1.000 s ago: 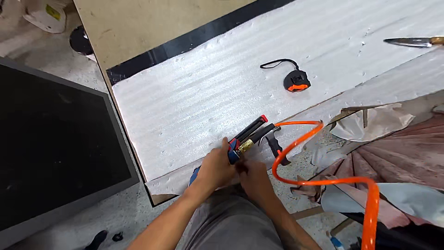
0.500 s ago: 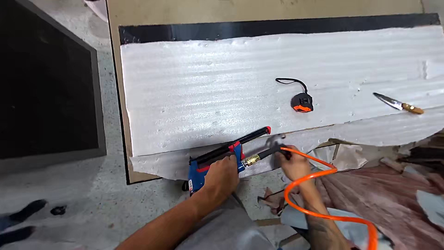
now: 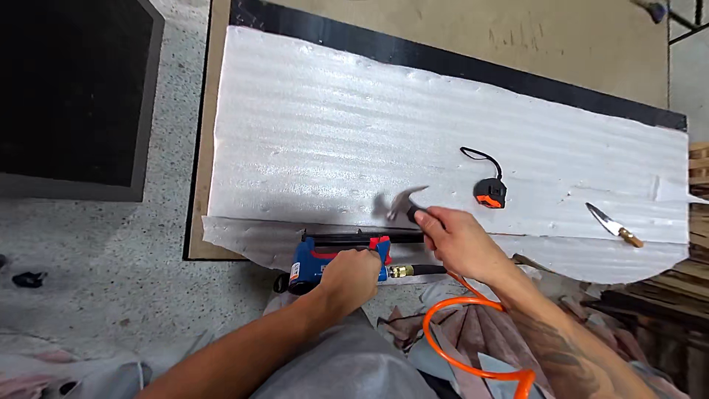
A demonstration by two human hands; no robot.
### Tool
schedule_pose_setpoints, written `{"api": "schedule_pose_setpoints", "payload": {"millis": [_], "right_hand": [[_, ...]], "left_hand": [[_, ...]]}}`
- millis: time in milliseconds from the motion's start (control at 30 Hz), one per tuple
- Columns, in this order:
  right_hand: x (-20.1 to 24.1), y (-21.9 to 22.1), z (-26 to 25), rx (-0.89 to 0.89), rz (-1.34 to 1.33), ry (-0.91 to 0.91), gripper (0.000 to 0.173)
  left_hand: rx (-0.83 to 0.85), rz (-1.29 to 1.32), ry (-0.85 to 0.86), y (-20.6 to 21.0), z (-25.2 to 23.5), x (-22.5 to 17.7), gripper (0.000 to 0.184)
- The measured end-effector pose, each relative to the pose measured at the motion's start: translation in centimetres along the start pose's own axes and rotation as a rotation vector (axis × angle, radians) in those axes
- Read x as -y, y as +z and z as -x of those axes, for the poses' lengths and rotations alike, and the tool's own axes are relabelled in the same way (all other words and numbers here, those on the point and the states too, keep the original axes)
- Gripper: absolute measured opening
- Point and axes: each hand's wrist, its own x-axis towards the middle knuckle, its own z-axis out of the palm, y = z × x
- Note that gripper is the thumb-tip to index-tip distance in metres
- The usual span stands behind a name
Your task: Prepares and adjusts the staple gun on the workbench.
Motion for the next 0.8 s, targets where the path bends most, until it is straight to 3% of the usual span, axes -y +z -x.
{"api": "schedule_pose_setpoints", "payload": {"millis": [133, 300, 400, 533, 567, 633, 700, 800], "right_hand": [[-0.3, 1.4, -0.3, 0.028, 0.136, -0.041, 0.044], [-0.1, 2.4, 1.2, -0.290, 0.255, -0.259, 0.035], [-0.6, 3.8, 1.2, -0.097, 0.290, -0.153, 0.038], [-0.9, 3.6, 1.9, -0.343, 0.191, -0.233, 0.035], [-1.2, 4.1, 2.1, -0.332, 0.170, -0.241, 0.034], [-2.5, 4.6, 2.0, -0.125, 0.104, -0.164, 0.037], [-4.6, 3.4, 1.5, -0.043, -0.075, -0.056, 0.042], [-7.4, 1.1, 0.1, -0.270, -0.105, -0.007, 0.046]], "left_hand": [[-0.005, -0.003, 0.028, 0.6, 0.3, 0.0, 0.024], [-0.025, -0.021, 0.055, 0.7, 0.3, 0.4, 0.020], [-0.011, -0.032, 0.053, 0.6, 0.2, 0.3, 0.021], [0.018, -0.055, 0.048, 0.7, 0.0, 0.5, 0.024], [0.026, -0.064, 0.045, 0.6, 0.0, 0.5, 0.026], [0.040, -0.078, 0.045, 0.3, 0.0, 0.3, 0.027], [0.043, -0.088, 0.053, 0.2, -0.2, 0.4, 0.027], [0.028, -0.093, 0.038, 1.0, -0.5, 0.8, 0.031]]}}
